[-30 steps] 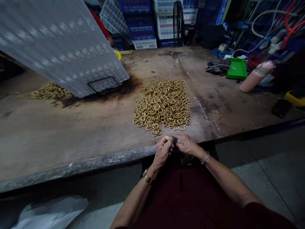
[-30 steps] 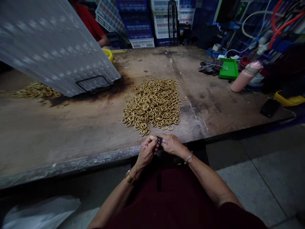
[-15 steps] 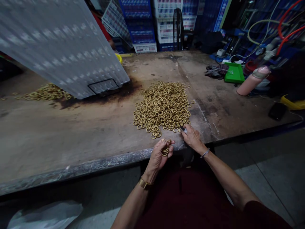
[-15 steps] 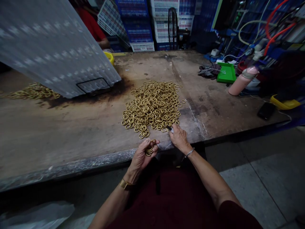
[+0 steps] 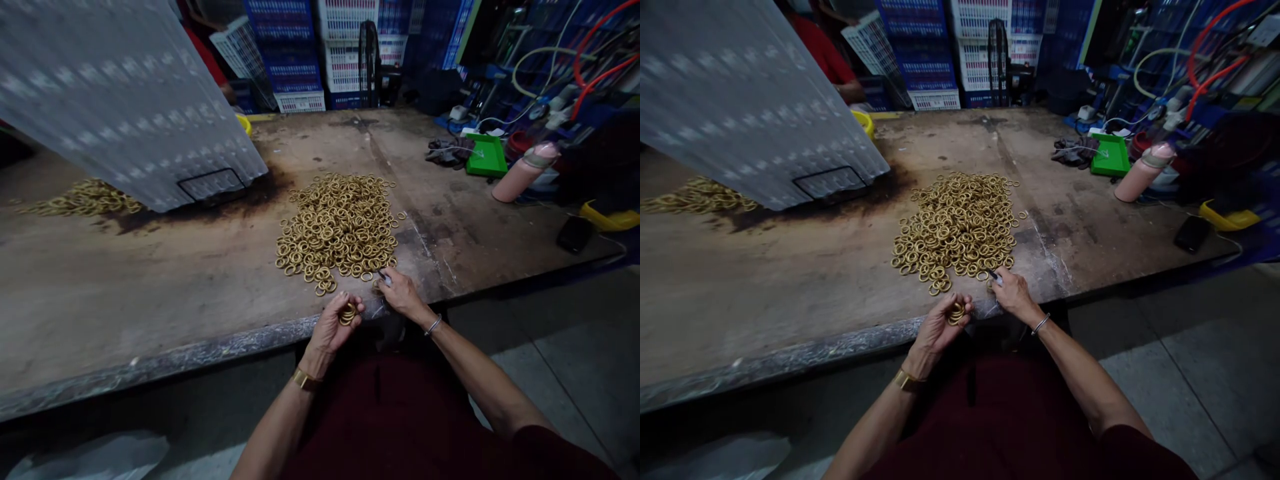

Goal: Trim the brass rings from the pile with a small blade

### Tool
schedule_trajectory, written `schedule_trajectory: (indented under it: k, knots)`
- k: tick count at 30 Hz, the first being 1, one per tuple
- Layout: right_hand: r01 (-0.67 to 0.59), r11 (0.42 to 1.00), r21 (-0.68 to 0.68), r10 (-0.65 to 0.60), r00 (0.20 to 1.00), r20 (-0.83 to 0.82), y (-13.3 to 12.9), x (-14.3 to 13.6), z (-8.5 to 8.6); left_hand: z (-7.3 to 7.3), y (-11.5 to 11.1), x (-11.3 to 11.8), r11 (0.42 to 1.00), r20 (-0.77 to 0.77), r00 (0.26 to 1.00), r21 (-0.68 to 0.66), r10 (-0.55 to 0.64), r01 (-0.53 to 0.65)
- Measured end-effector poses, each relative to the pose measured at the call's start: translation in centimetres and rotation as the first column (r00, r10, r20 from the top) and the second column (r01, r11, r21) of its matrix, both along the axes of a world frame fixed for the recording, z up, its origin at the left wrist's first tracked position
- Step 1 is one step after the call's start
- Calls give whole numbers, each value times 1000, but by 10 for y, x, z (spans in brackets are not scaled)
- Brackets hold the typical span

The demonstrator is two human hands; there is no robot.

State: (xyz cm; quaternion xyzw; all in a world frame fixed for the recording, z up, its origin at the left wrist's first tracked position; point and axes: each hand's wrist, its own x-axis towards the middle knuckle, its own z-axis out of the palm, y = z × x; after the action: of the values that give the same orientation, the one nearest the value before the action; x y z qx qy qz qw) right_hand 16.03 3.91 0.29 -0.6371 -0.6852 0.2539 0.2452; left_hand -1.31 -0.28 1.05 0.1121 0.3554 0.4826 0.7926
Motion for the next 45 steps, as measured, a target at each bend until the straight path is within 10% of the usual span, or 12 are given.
schedule_trajectory:
  k: [7,21,32,45]
  knots:
    - [-28,950,-310,-182,759,-625,-5,-15,10,3,7,2,999,3,1000,49,-18,18]
    - [-230,800,-554,-358,557,-749,-3,-32,16,-6,1,12,973,-534,841,225,82,48]
    - [-26,981,-193,-78,854,-514,-2,-35,11,1,7,13,994,-277,960,108,41,-11]
    - [-141,938,-317,-107,753,-650,-2,-36,9,5,3,9,984,-223,975,170,-5,44]
